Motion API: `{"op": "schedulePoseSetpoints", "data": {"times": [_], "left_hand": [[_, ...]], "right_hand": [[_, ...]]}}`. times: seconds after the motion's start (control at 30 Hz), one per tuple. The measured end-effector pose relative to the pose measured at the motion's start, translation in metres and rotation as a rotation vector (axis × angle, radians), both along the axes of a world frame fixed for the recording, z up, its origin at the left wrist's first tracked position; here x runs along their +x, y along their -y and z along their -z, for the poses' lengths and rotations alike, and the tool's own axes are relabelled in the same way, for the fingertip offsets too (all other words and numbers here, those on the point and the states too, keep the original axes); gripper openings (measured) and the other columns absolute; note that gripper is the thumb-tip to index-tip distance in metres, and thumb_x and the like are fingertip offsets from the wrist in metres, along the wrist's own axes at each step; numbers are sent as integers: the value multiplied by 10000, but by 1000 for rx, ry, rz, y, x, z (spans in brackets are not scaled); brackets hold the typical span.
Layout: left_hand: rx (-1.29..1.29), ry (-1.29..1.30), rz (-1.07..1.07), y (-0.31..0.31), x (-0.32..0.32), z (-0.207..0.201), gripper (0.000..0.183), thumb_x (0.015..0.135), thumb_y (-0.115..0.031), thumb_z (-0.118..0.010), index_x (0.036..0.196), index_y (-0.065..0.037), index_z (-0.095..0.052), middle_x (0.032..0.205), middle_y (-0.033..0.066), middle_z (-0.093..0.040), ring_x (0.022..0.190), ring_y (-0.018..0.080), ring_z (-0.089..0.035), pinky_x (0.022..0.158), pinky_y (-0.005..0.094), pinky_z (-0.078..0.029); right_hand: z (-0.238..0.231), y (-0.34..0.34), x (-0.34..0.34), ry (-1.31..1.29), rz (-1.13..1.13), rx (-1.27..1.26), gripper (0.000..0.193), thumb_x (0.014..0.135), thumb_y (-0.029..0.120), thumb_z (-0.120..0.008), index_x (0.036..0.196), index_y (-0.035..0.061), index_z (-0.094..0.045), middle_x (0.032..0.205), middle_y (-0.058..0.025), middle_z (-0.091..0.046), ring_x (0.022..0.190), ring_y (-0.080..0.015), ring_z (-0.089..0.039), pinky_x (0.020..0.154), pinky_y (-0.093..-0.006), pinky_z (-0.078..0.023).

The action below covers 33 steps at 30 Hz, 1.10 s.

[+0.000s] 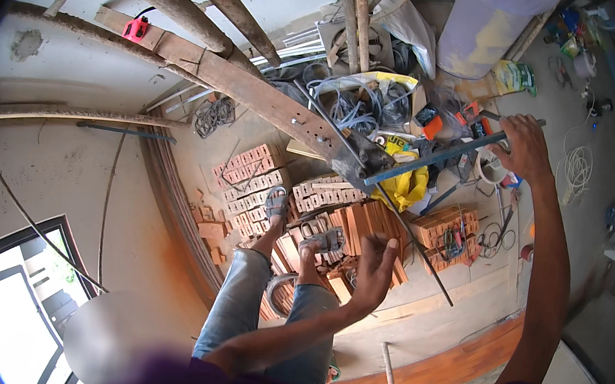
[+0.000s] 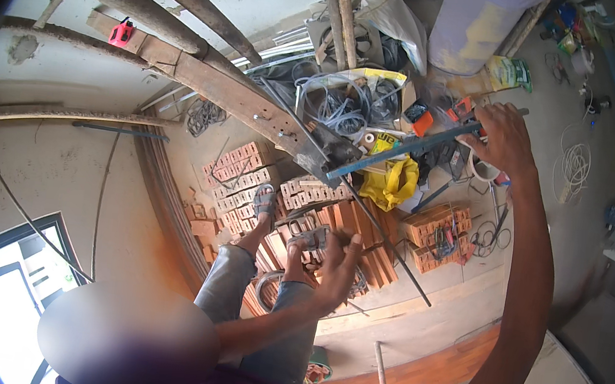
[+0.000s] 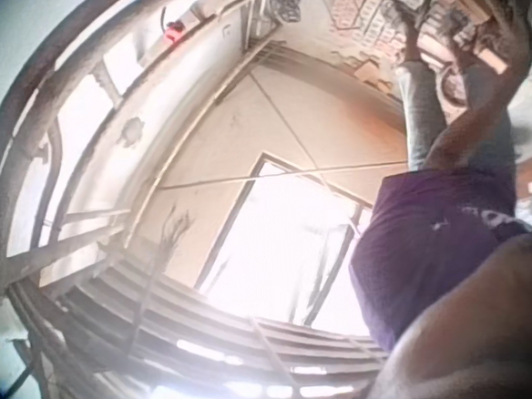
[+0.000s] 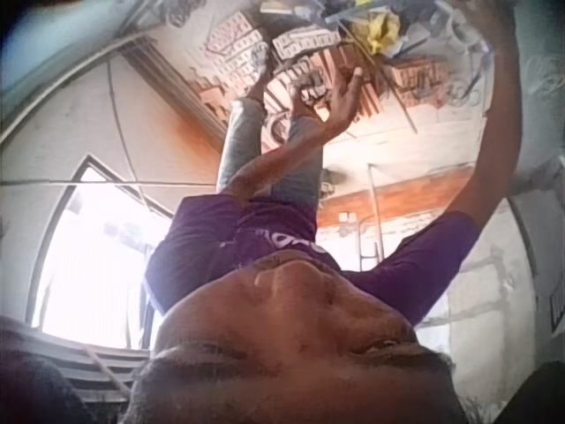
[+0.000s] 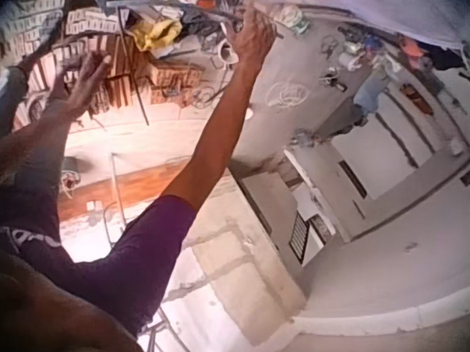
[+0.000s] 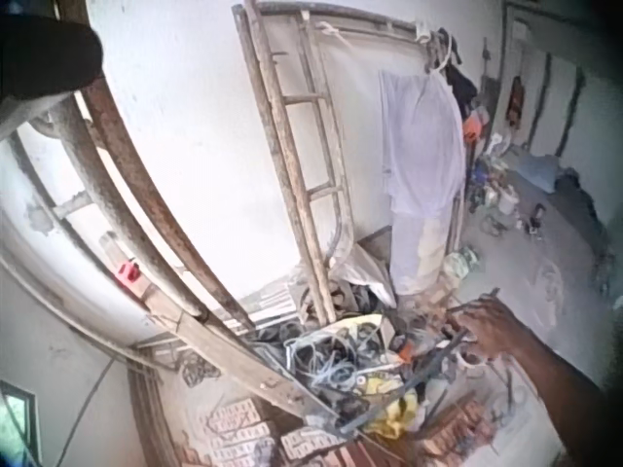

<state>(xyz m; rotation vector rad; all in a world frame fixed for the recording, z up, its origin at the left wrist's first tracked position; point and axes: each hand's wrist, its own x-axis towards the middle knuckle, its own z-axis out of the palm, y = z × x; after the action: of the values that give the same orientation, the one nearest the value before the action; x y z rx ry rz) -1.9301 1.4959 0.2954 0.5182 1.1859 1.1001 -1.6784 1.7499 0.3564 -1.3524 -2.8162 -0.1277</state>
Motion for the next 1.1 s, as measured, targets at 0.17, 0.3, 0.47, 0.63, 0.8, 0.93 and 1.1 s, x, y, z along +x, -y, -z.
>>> {"op": "schedulePoseSetpoints", "data": {"times": [0.17, 0.3, 0.47, 0.63, 0.8, 0.93, 1.1], "left_hand": [[-269, 674, 29, 8, 44, 34, 558, 984, -604, -252, 820, -97, -419, 787, 47, -416, 724, 206, -465, 752, 398, -446], [-227, 726, 154, 18, 38, 45, 550, 991, -602, -220, 754, -120, -338, 678, 10, -300, 635, 165, -358, 700, 360, -425], [-245, 696, 300, 34, 4, 61, 563, 980, -631, -244, 765, -118, -330, 672, 6, -313, 606, 152, -356, 651, 331, -415], [-256, 769, 266, 28, 8, 55, 528, 999, -584, -207, 792, -114, -330, 722, 14, -310, 653, 164, -328, 693, 346, -396], [-208, 809, 257, 25, 11, 53, 521, 994, -589, -224, 811, -115, -339, 736, 14, -306, 686, 168, -347, 721, 354, -406], [-245, 854, 181, 25, 15, 51, 509, 1008, -567, -247, 819, -111, -374, 709, 18, -343, 678, 171, -383, 727, 333, -406], [-346, 829, 47, 27, 18, 36, 568, 996, -588, -255, 885, -79, -482, 710, 50, -470, 739, 187, -493, 747, 346, -425]], "right_hand": [[6, 3, -2, -32, -3, 16, 471, 782, 429, -728, 1005, 34, -604, 848, -121, -610, 845, -301, -565, 821, -429, -413], [5, 20, 1, -6, 66, 24, 483, 769, 433, -734, 998, 27, -609, 863, -131, -614, 839, -305, -561, 807, -434, -408], [-2, 70, 5, 64, 200, 21, 494, 738, 418, -761, 995, 18, -625, 876, -142, -617, 859, -315, -563, 812, -435, -408], [-6, 57, 1, -22, 221, -164, 445, 746, 378, -765, 944, 10, -612, 875, -156, -613, 891, -339, -571, 846, -458, -409], [-3, 38, 7, -71, 140, -206, 431, 765, 366, -760, 927, 0, -599, 907, -159, -625, 892, -349, -581, 852, -461, -406], [-2, 35, 8, -85, 121, -224, 423, 775, 364, -756, 922, 0, -597, 911, -154, -629, 862, -342, -582, 863, -458, -406], [3, 44, 6, -35, 183, -214, 402, 770, 349, -753, 929, 12, -604, 923, -149, -626, 896, -323, -573, 835, -433, -404]]}}
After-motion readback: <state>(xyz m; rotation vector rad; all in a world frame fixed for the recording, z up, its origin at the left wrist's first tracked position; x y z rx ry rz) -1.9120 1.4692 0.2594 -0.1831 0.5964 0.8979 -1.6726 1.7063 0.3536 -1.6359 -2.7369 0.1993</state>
